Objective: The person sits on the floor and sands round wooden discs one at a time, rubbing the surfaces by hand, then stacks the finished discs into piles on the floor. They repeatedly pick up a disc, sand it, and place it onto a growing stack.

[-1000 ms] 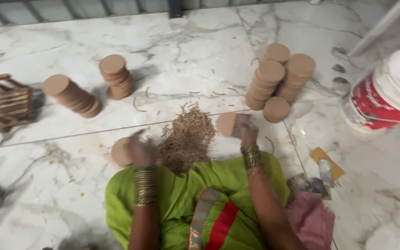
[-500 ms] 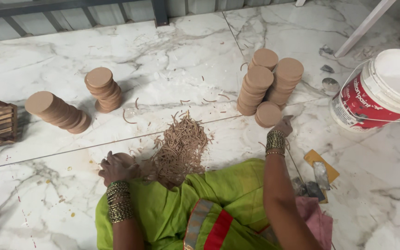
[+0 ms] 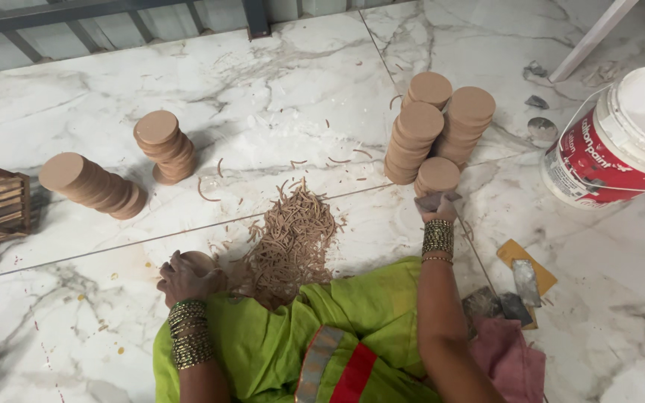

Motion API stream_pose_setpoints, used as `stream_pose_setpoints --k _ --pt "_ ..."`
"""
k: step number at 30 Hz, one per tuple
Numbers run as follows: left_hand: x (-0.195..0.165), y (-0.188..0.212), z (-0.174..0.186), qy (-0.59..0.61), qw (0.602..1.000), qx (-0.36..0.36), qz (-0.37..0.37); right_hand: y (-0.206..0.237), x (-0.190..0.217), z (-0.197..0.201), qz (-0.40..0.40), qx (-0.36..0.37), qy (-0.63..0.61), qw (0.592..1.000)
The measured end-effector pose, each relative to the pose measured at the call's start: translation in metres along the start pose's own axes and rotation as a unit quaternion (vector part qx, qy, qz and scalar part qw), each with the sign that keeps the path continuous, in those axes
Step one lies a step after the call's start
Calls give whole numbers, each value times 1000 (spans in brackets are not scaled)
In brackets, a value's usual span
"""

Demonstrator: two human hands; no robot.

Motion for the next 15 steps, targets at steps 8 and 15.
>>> stream_pose_setpoints --k 8,15 --pt "-11 -1 0 -13 1000 2 6 -24 20 19 127 34 -107 985" --pt "-14 0 6 -24 999 -30 -1 -21 4 0 -3 151 -54 987"
Point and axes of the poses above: each hand's wrist, its own y-axis away from the middle knuckle, its own z-axis out of the back of the hand, x = y × z, the point moved 6 cm from there along -y, towards the middle knuckle, and after that the axes turned 11 degrees about -y, right-handed, at the moved point
